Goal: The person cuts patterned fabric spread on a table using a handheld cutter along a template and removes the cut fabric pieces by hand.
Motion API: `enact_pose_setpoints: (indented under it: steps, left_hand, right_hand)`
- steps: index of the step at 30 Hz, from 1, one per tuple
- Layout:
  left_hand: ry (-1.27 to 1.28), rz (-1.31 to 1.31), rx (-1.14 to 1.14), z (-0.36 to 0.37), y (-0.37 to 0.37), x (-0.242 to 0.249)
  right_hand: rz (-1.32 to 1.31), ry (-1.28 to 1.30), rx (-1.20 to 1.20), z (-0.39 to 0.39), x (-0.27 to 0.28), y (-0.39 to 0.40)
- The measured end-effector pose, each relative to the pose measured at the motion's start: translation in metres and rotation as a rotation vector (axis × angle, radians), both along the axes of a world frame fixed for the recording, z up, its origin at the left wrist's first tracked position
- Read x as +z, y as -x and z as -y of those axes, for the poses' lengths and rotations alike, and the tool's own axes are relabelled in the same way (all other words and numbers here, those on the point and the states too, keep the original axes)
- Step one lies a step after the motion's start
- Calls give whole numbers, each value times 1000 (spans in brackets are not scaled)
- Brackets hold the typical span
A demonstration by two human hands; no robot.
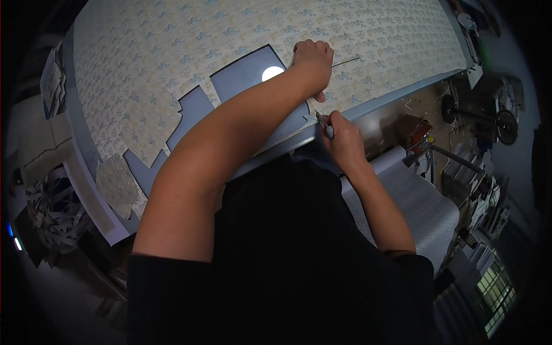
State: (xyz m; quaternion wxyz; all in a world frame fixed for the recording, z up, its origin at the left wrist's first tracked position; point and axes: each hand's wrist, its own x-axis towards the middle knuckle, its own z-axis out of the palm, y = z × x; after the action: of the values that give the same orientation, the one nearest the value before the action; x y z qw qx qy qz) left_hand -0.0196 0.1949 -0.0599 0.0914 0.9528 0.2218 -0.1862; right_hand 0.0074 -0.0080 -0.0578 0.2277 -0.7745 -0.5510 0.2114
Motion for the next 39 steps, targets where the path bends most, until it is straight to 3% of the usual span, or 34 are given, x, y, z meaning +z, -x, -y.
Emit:
enact_pose_setpoints:
  steps: [14, 16, 20, 26, 32, 37, 39]
  left_hand:
    - [-28, 73, -88, -13, 6, -2]
    - [138, 117, -106, -27, 2, -6]
    - [235, 45, -61, -44, -8, -13]
    - [-69, 93, -57, -45, -8, -1]
    - [-24, 36, -104, -66, -21, -17]
    - [356, -61, -68, -103, -33, -19]
    - [282, -42, -138, -103, -22, 0]
  right_hand:
    - [20, -105, -218, -36, -13, 30]
    - [45, 11, -222, -35, -10, 31]
    - [69, 18, -236, -37, -12, 33]
    - [54, -61, -242, -74, -17, 28]
    - [70, 3, -235, -101, -10, 24]
    - [48, 15, -244, -96, -7, 23]
    - [47, 53, -251, -94, 1, 23]
